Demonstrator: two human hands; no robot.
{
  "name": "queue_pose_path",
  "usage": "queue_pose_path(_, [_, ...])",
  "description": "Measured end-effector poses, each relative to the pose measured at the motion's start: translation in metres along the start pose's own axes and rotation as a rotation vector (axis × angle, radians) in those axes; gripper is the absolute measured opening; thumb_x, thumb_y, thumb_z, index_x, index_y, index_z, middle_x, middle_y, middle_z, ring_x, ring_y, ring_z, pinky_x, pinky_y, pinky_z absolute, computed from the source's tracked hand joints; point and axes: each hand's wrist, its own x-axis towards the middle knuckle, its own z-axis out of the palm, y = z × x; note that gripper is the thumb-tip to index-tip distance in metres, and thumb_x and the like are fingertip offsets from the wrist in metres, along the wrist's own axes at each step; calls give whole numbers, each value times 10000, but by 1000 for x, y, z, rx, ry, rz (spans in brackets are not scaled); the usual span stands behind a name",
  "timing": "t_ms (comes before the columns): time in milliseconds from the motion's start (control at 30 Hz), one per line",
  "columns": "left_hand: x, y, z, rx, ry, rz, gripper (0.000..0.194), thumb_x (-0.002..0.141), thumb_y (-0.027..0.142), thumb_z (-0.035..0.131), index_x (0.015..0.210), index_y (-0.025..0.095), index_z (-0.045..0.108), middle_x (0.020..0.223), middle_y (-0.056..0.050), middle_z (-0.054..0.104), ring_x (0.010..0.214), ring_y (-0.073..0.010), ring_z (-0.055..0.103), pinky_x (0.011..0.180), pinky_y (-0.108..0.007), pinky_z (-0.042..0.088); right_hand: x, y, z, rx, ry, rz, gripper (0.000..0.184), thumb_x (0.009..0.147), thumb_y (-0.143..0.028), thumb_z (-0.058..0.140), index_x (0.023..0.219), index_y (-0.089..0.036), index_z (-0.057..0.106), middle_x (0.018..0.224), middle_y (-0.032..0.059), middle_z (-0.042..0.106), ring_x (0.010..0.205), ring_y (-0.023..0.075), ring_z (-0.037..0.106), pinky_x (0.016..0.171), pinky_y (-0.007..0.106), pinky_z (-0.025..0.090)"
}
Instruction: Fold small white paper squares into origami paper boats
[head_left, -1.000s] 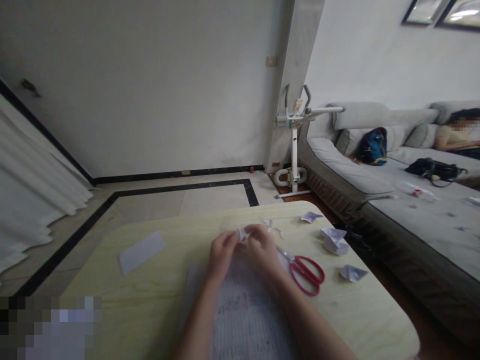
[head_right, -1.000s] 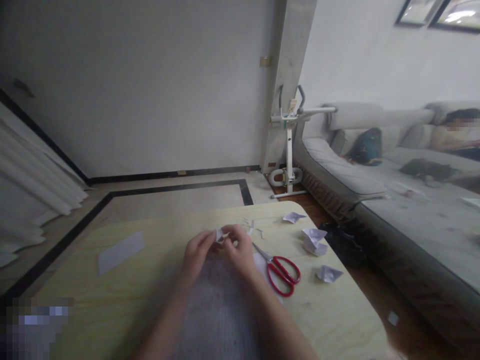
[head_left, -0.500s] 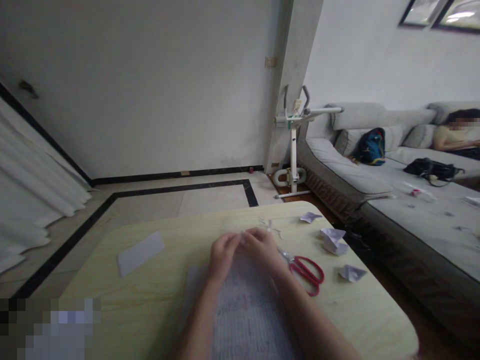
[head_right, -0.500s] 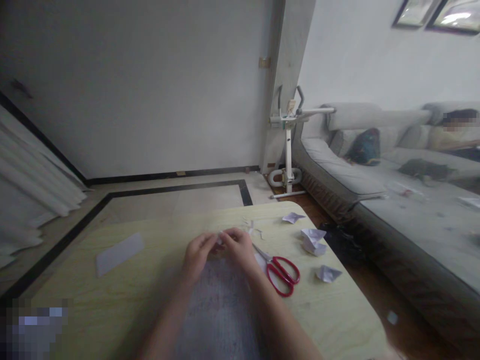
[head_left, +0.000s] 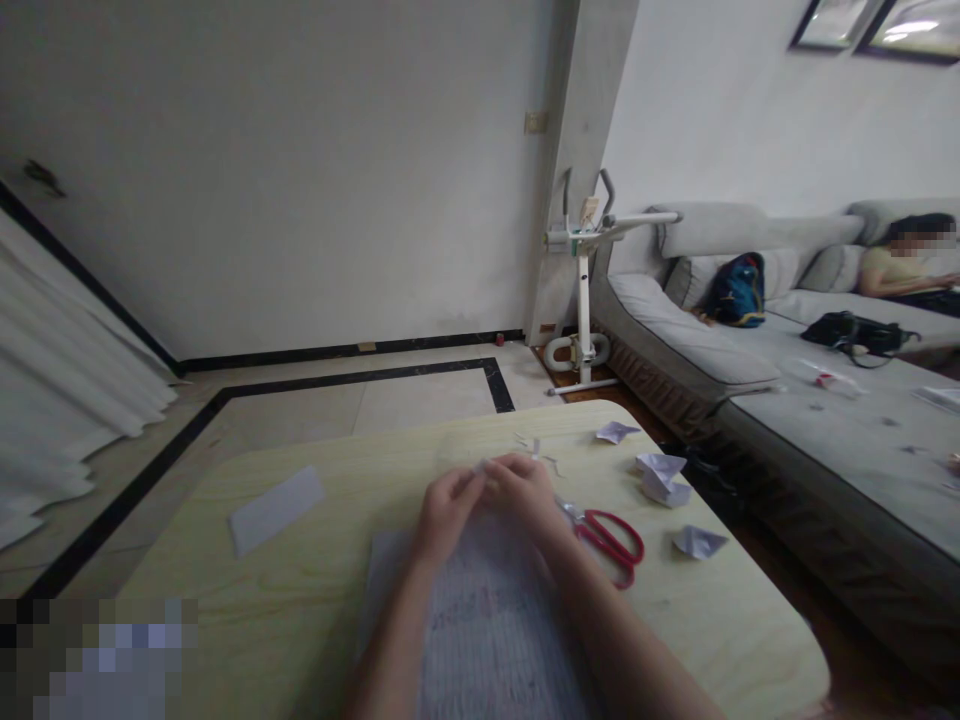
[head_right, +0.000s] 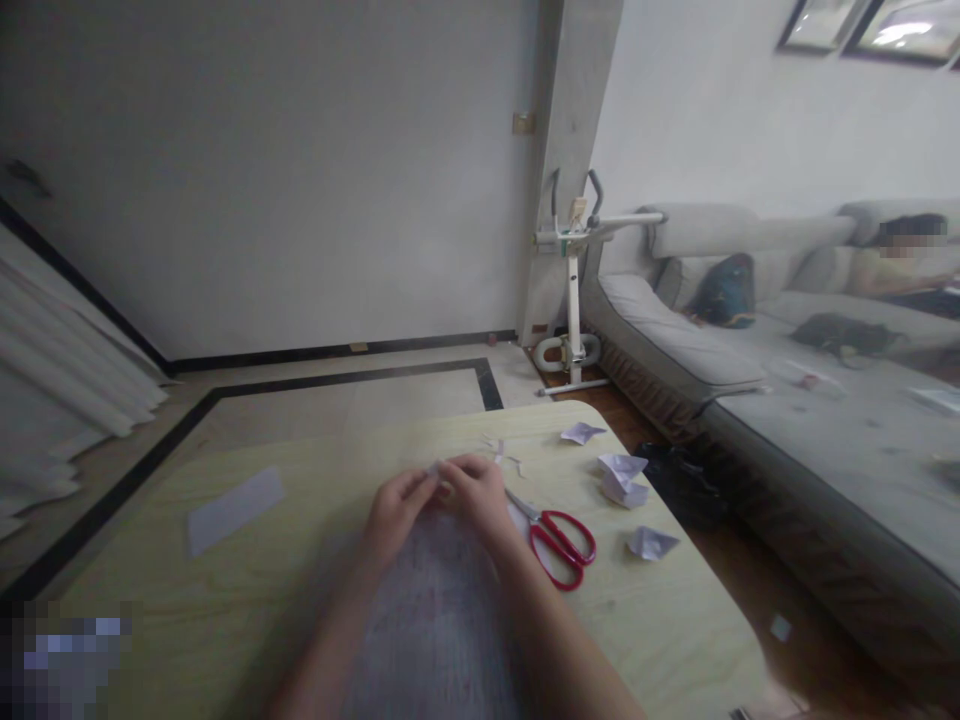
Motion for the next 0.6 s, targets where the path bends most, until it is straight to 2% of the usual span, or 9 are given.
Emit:
queue_pose_path(200, [2, -7, -3, 91, -12, 35, 273, 783, 402, 574, 778, 137, 640, 736, -47, 665, 687, -162, 609, 617, -232, 455, 0, 1, -3, 63, -16, 62, 202, 663, -341, 681, 672, -140, 670, 549, -4, 579, 506, 118, 501, 491, 226, 380])
queue_pose_path(400, [1, -8, -3, 142, 17, 86, 242, 780, 371, 563, 697, 145, 587, 633, -1, 578, 609, -131, 547, 561, -210, 417, 2, 1, -4, -27, -70, -2, 182, 689, -333, 650, 669, -152, 658, 606, 6, 612, 564, 131, 533, 541, 233, 407])
queue_pose_path(600, [-2, -1, 2, 187, -20, 64, 269, 795, 390, 534, 685, 148, 571, 614, 9, 541, 590, -120, 513, 531, -202, 381, 4, 4, -3, -75, -4, -46, 164, 689, -319, 634, 646, -161, 643, 586, -5, 589, 554, 124, 516, 529, 228, 398])
